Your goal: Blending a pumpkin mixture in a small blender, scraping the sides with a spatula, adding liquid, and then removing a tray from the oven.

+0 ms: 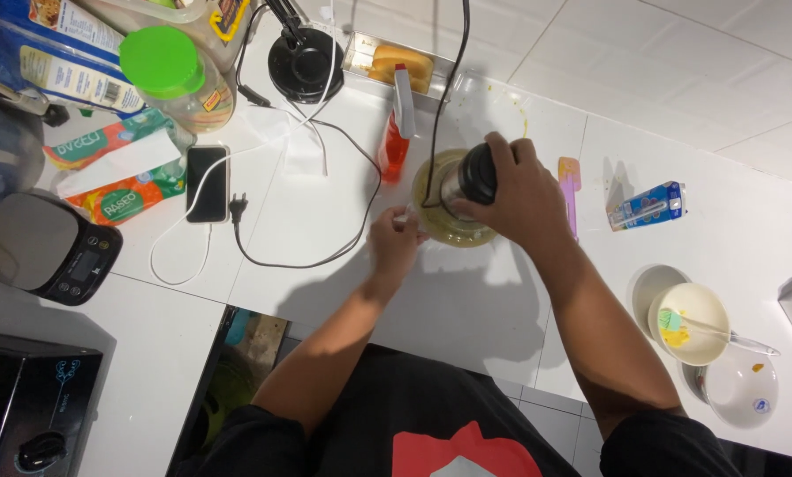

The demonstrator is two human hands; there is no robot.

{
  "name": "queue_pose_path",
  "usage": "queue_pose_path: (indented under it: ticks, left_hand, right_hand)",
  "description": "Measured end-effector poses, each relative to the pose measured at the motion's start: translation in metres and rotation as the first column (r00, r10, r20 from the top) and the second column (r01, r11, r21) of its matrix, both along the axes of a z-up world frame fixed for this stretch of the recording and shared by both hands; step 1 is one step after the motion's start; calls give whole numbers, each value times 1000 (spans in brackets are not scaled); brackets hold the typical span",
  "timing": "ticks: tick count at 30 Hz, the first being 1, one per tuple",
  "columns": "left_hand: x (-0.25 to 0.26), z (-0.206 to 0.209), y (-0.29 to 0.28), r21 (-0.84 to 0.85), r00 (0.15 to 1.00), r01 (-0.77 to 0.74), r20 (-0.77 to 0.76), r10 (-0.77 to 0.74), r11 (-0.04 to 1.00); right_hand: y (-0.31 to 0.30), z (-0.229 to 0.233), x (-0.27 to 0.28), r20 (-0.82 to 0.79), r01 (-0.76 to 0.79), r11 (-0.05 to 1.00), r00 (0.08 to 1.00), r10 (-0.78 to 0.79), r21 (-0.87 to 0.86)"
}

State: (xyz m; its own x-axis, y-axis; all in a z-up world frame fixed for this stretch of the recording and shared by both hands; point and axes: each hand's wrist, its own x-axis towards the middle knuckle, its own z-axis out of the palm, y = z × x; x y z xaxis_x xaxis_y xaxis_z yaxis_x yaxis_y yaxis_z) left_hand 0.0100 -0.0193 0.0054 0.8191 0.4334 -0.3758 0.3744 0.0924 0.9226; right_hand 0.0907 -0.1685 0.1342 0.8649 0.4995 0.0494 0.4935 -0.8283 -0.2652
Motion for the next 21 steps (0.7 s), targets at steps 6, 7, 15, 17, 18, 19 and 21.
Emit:
queue_pose_path:
  ticks: [6,7,15,17,18,19,21]
  left_hand:
    - [4,-1,-2,-82,1000,-4,26,6,997]
    - [5,-2,0,-54,1000,13,19,-12,998]
    - [10,-11,-4,-9,1000,13,-19,-13,1000]
    - [9,-12,-4,-40,1000,7,-8,-7,999]
    - [10,-12,-4,-39,1000,6,-7,-6,999]
    - [9,-14,-5,-44,1000,7,0,-7,999]
    - [6,-16,-9,-51,1000,11,8,-11,999]
  right_hand:
    - [32,-5,-14,105,326,889,945,-308,-322]
    - [31,-7,-11,99,311,896,950,-295,-318]
    - [40,-17,-13,243,461,804,886,-394,-375]
    - [39,-9,-16,160,344,865,939,-305,-367]
    - [31,-11,-10,161,342,866,939,-304,-365]
    - [23,-14,-5,67,225,941,974,-215,-251]
    - [14,-15,0,-12,111,986,993,-114,-123]
